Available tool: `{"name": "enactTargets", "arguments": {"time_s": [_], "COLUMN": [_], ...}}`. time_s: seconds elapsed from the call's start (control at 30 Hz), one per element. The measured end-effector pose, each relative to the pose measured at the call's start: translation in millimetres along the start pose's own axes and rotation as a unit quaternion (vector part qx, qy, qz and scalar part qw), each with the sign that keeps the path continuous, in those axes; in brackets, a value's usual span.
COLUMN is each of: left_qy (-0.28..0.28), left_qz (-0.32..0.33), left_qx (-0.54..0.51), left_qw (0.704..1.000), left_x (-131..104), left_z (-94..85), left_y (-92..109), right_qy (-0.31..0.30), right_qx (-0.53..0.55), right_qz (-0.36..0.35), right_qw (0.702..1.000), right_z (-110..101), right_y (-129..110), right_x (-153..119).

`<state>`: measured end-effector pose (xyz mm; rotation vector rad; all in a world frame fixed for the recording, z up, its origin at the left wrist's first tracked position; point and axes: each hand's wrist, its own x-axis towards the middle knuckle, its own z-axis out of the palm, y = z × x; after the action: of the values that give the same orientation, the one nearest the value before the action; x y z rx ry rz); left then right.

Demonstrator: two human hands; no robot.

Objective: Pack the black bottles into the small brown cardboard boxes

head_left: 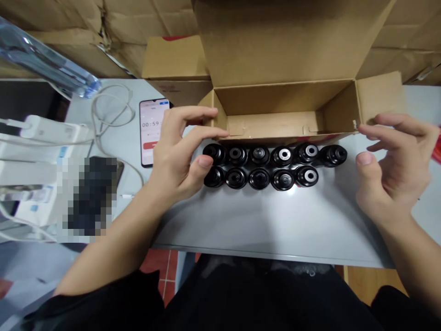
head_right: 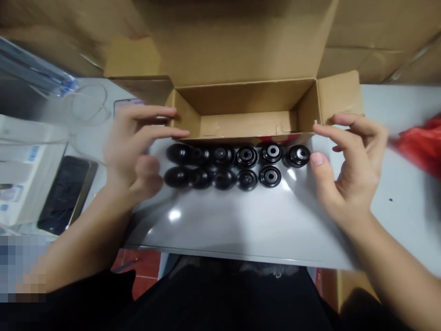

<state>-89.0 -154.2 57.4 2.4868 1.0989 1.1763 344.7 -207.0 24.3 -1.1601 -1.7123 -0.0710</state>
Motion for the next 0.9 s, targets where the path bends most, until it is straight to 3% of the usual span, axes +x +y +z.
{"name": "enactTargets", "arguments": {"time_s": [0.2,0.33,0.43,0.53,0.7,0.9], "left_qy": [-0.002,0.020,0.033,0.017,0.006,-0.003], "left_qz": [-0.016,0.011,0.015,-0.013,0.015,-0.017], "left_qx": [-0.001,-0.012,-0.025,-0.028,-0.018,0.015], "left_qw": [1.000,1.000,0.999,0.999,1.000,1.000], "left_x": [-1.8,-2.7,-4.0,-5.5,-5.7,-7.5], "left_z": [-0.6,1.9,5.4,5.2,2.2,5.2], "left_y": [0.7,-2.0,-5.3,-6.1,-6.4,-10.9], "right_qy": [-0.010,-0.077,-0.078,-0.086,-0.049,-0.038], "right_qx": [0.003,-0.021,-0.032,-0.040,-0.014,0.016], "right_qz": [0.038,0.113,0.112,0.118,0.060,0.037], "right_qw": [0.999,0.990,0.990,0.989,0.997,0.998], "right_z": [-3.9,-12.8,-16.9,-15.8,-9.1,-4.8], "right_y": [-15.2,-36.7,-45.1,-43.1,-28.6,-22.6], "right_x": [0.8,4.9,7.5,7.9,4.6,3.5]}}
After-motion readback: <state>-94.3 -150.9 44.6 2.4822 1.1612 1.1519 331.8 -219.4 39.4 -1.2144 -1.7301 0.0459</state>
